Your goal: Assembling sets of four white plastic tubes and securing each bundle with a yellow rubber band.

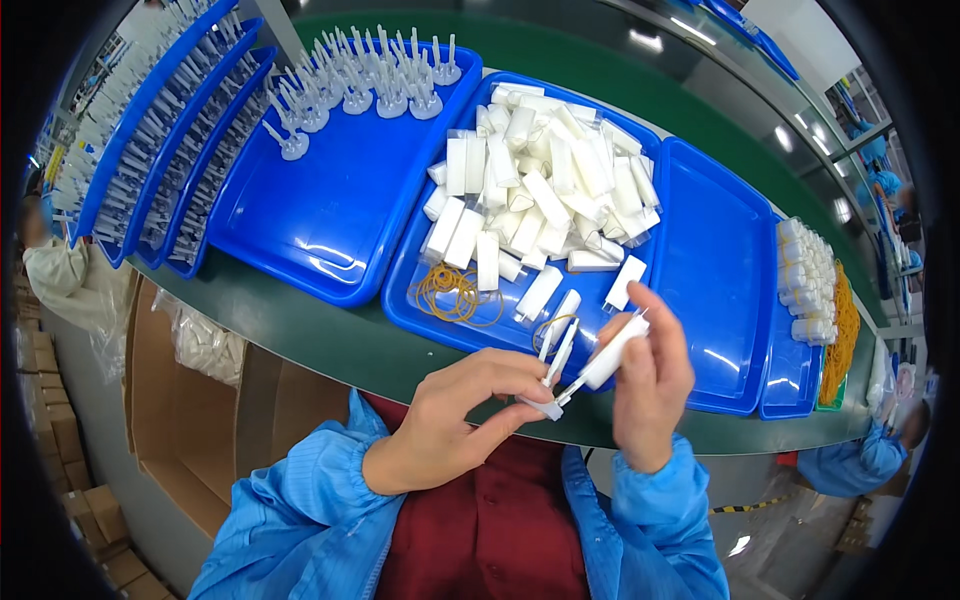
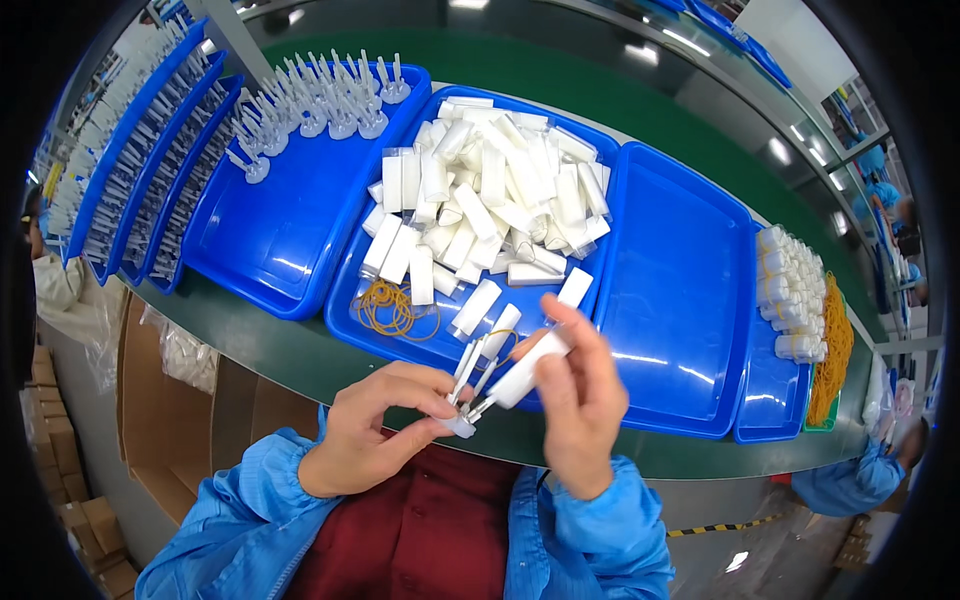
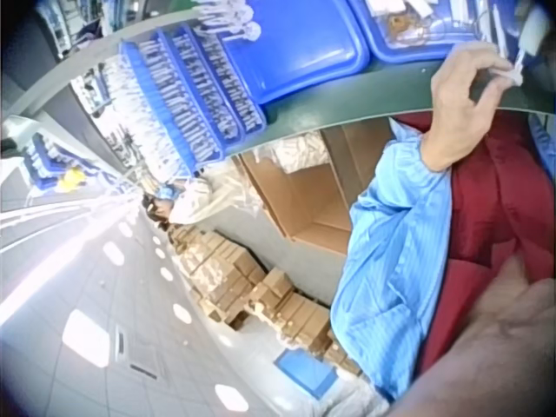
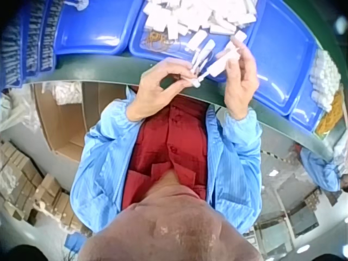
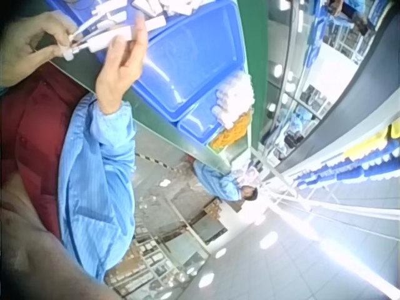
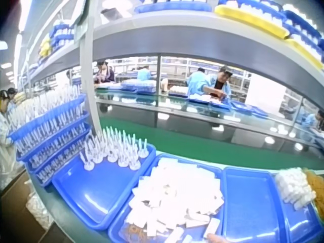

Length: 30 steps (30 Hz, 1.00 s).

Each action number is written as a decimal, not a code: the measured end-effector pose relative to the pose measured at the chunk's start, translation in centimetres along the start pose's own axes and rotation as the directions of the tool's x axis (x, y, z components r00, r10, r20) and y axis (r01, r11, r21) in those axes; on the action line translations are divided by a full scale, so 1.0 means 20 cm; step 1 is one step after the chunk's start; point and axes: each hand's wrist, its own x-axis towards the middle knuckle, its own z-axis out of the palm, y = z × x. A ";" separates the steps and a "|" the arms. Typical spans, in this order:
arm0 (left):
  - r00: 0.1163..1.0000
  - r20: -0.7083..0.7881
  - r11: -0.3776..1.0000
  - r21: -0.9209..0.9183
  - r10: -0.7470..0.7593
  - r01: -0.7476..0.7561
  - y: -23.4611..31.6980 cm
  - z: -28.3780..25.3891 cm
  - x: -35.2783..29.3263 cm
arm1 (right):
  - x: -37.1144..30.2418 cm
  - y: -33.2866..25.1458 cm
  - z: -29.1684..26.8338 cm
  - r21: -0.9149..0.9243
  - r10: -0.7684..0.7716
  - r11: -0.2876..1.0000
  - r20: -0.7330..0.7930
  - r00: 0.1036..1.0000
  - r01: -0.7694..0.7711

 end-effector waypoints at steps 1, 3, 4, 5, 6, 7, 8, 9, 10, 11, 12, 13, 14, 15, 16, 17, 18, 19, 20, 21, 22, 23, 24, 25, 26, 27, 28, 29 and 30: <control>0.999 -0.010 0.997 0.061 0.053 -0.052 0.00 0.01 0.01 | -0.05 0.00 0.02 -0.138 -0.069 0.988 0.045 0.997 0.075; 0.996 0.000 0.990 0.111 0.087 -0.086 0.00 0.01 -0.02 | -0.12 0.02 0.09 0.100 -0.134 0.987 0.053 0.990 0.128; 0.995 0.006 0.985 0.138 0.104 -0.104 0.00 0.00 -0.03 | -0.11 0.01 0.09 0.126 -0.132 0.985 0.081 0.988 0.121; 0.993 -0.034 0.984 0.144 0.114 -0.108 -0.01 -0.01 -0.04 | -0.09 0.01 0.08 0.152 -0.130 0.982 0.109 0.985 0.113; 0.989 -0.081 0.981 0.159 0.122 -0.108 -0.02 -0.03 -0.05 | -0.04 0.03 0.05 -0.008 -0.161 0.987 0.120 0.980 0.163; 0.983 -0.122 0.980 0.165 0.136 -0.115 -0.04 -0.04 -0.04 | 0.02 0.05 -0.01 -0.176 -0.191 0.961 0.128 0.973 0.212; 0.983 -0.136 0.978 0.183 0.127 -0.101 -0.05 -0.08 -0.05 | 0.08 0.05 -0.03 -0.341 -0.251 0.901 0.094 0.964 0.268; 0.973 -0.201 0.973 0.221 0.117 -0.072 -0.05 -0.09 -0.05 | 0.14 0.02 -0.05 -0.524 -0.332 0.769 0.162 0.929 0.366; 0.968 -0.240 0.986 0.163 0.070 -0.031 -0.06 -0.09 -0.05 | 0.18 0.03 -0.08 -0.601 -0.368 0.645 0.297 0.881 0.471; 0.961 -0.275 0.995 0.103 0.020 0.009 -0.08 -0.10 -0.05 | 0.21 0.05 -0.10 -0.648 -0.376 0.504 0.430 0.821 0.571; 0.963 -0.270 0.994 0.106 0.021 0.008 -0.08 -0.09 -0.05 | 0.24 0.05 -0.08 -0.660 -0.365 0.430 0.497 0.787 0.616; 0.964 -0.264 0.994 0.109 0.022 0.008 -0.08 -0.09 -0.05 | 0.25 0.06 -0.06 -0.664 -0.347 0.353 0.561 0.751 0.659; 0.966 -0.257 0.994 0.112 0.023 0.006 -0.08 -0.09 -0.04 | 0.26 0.06 -0.05 -0.660 -0.323 0.274 0.621 0.714 0.699; 0.969 -0.245 0.992 0.129 0.034 -0.002 -0.08 -0.09 -0.05 | 0.27 0.05 -0.05 -0.664 -0.296 0.227 0.650 0.700 0.712; 0.972 -0.232 0.989 0.147 0.045 -0.010 -0.08 -0.10 -0.05 | 0.28 0.02 -0.05 -0.666 -0.266 0.178 0.676 0.687 0.724; 0.974 -0.218 0.986 0.164 0.055 -0.019 -0.09 -0.10 -0.05 | 0.29 -0.01 -0.05 -0.665 -0.236 0.130 0.700 0.675 0.735; 0.968 -0.240 0.985 0.172 0.068 -0.026 -0.09 -0.10 -0.05 | 0.29 -0.07 -0.05 -0.684 -0.186 0.106 0.699 0.690 0.721; 0.962 -0.260 0.983 0.180 0.079 -0.032 -0.09 -0.10 -0.05 | 0.27 -0.14 -0.05 -0.703 -0.136 0.082 0.694 0.707 0.706; 0.956 -0.279 0.981 0.188 0.090 -0.038 -0.09 -0.10 -0.05 | 0.26 -0.18 -0.05 -0.721 -0.086 0.056 0.686 0.723 0.691; 0.958 -0.274 0.983 0.179 0.081 -0.032 -0.09 -0.10 -0.05 | 0.25 -0.20 -0.06 -0.750 -0.026 0.017 0.661 0.750 0.661; 0.961 -0.268 0.985 0.170 0.071 -0.026 -0.09 -0.10 -0.05 | 0.24 -0.20 -0.08 -0.775 0.033 -0.023 0.631 0.775 0.631; 0.963 -0.263 0.987 0.161 0.062 -0.020 -0.08 -0.09 -0.05 | 0.23 -0.21 -0.10 -0.796 0.090 -0.066 0.596 0.798 0.602; 0.968 -0.248 0.986 0.168 0.046 -0.004 -0.08 -0.09 -0.04 | 0.22 -0.23 -0.11 -0.811 0.045 0.019 0.585 0.810 0.585; 0.972 -0.234 0.984 0.176 0.030 0.012 -0.06 -0.08 -0.05 | 0.22 -0.24 -0.13 -0.818 0.000 0.104 0.569 0.822 0.566; 0.975 -0.221 0.982 0.184 0.012 0.029 -0.05 -0.08 -0.05 | 0.22 -0.25 -0.14 -0.815 -0.043 0.191 0.551 0.834 0.548; 0.986 -0.161 0.972 0.236 0.050 -0.011 -0.04 -0.08 -0.04 | 0.22 -0.27 -0.15 -0.823 -0.026 0.253 0.520 0.854 0.509; 0.991 -0.100 0.957 0.285 0.085 -0.053 -0.04 -0.09 -0.03 | 0.22 -0.28 -0.16 -0.826 -0.006 0.314 0.491 0.871 0.468; 0.993 -0.038 0.939 0.331 0.115 -0.097 -0.03 -0.09 -0.03 | 0.22 -0.28 -0.16 -0.825 0.015 0.373 0.463 0.886 0.425; 0.992 -0.028 0.941 0.322 0.120 -0.105 -0.03 -0.08 -0.03 | 0.21 -0.24 -0.17 -0.736 0.041 0.624 0.365 0.930 0.261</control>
